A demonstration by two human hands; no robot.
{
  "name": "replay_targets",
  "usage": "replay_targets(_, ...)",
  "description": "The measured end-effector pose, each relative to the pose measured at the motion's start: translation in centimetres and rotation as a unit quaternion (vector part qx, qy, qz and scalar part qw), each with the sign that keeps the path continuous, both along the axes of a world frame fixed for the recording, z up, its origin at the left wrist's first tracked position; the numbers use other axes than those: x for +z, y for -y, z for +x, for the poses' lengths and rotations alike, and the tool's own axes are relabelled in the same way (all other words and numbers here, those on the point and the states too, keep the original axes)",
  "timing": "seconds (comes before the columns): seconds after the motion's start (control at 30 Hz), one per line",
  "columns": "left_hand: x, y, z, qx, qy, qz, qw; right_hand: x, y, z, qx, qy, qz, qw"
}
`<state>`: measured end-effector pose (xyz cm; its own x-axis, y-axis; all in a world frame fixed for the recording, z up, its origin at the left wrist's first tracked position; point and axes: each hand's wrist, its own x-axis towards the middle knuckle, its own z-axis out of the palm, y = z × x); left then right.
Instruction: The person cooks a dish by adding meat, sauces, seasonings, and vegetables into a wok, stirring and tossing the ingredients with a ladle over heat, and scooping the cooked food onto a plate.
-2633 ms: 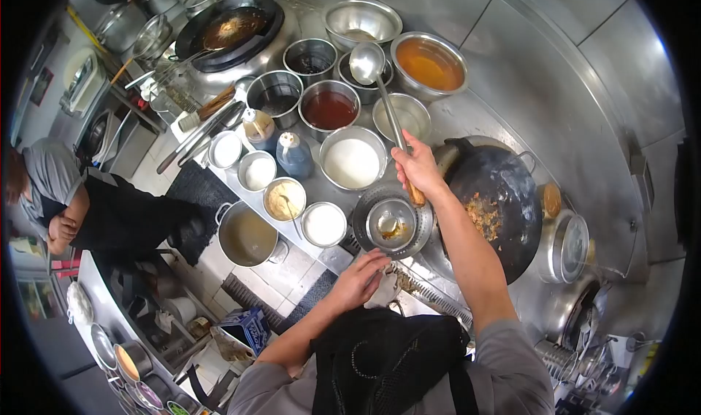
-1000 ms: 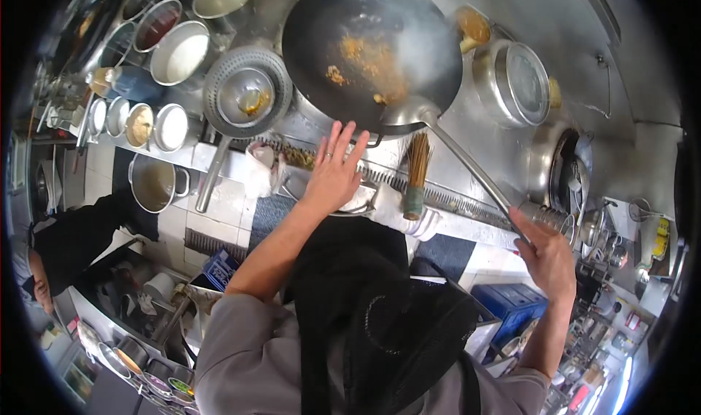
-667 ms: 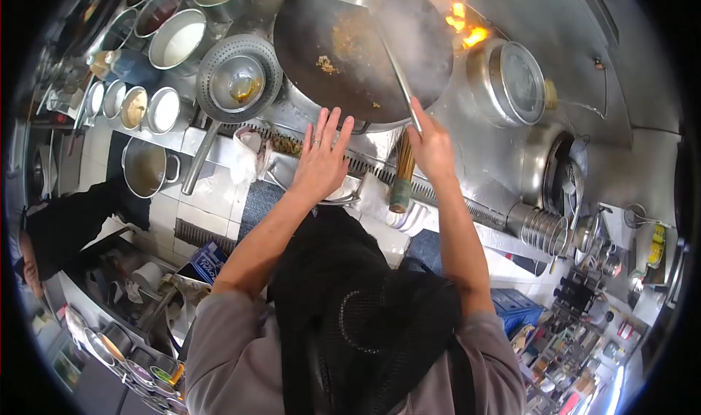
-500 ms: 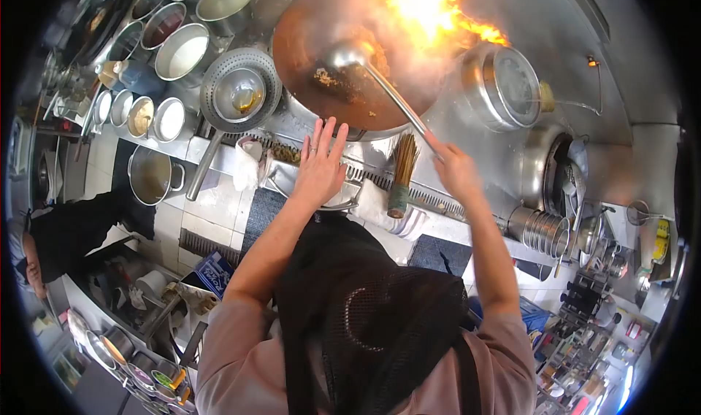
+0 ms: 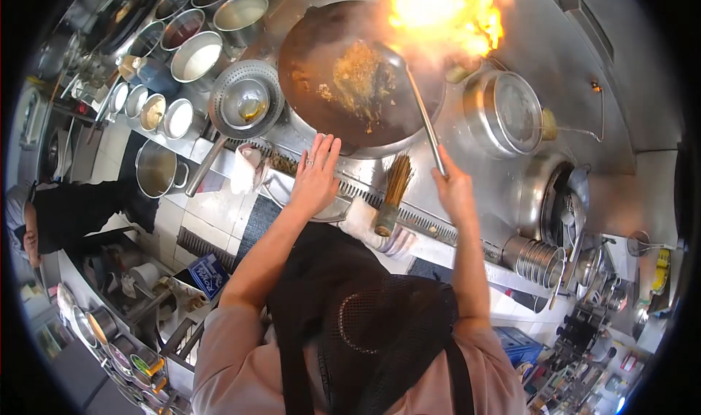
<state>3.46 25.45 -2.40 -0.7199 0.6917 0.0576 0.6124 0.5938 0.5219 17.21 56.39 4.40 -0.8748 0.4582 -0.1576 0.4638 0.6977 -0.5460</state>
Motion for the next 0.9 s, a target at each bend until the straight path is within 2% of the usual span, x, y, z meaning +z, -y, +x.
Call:
replay_targets(0.07,-0.3,-0.1,0.3,0.003,-0.006,0.014,1.000,-4.3,1.7,-0.3,0.024,-0.186,0.126,0.974)
replay_targets(0.1,-0.3,-0.2,0.3,0.006,-0.012,0.033,0.999,-4.1,2.1,-0.3,0.023,-0.189,0.124,0.974)
replay_targets(0.17,-0.5,-0.4,0.5,0.010,-0.006,0.043,0.999,-1.5,2.8,-0.5,0.007,-0.086,-0.066,0.994)
replay_targets(0.2,-0.5,-0.4,0.5,0.015,0.004,0.053,0.998,0.3,3.2,-0.9,0.009,-0.090,-0.067,0.994)
replay_targets(0.27,-0.4,-0.4,0.6,0.017,0.004,0.047,0.999,3.2,3.8,-1.5,-0.106,0.033,-0.281,0.953)
replay_targets(0.33,-0.2,-0.4,0.5,0.020,0.005,0.040,0.999,0.4,3.1,-2.5,-0.070,0.004,-0.244,0.967)
replay_targets(0.37,-0.2,-0.4,0.5,0.018,0.002,0.046,0.999,-3.0,2.2,-3.4,0.012,-0.105,-0.024,0.994)
replay_targets(0.47,-0.2,-0.4,0.7,0.020,0.000,0.047,0.999,-6.3,0.9,-3.7,0.106,-0.228,0.206,0.946)
replay_targets(0.5,-0.3,-0.4,0.7,0.024,0.004,0.045,0.999,-4.8,1.2,-3.0,0.052,-0.143,-0.005,0.988)
replay_targets(0.53,-0.4,-0.3,1.0,0.026,0.006,0.043,0.999,-2.4,1.8,-2.3,0.023,-0.085,-0.210,0.974)
replay_targets(0.57,-0.4,-0.3,1.0,0.026,0.005,0.048,0.999,-0.1,2.4,-1.7,-0.046,-0.020,-0.382,0.923)
replay_targets(0.6,-0.4,-0.4,0.9,0.026,0.003,0.053,0.998,0.9,2.8,-1.6,-0.044,-0.020,-0.382,0.923)
replay_targets(0.67,-0.2,-0.4,0.9,0.028,0.005,0.053,0.998,1.7,3.9,-1.5,-0.078,-0.006,-0.492,0.867)
replay_targets(0.9,0.1,-0.2,0.8,0.019,0.003,0.049,0.999,2.8,5.7,-2.1,-0.094,-0.029,-0.496,0.863)
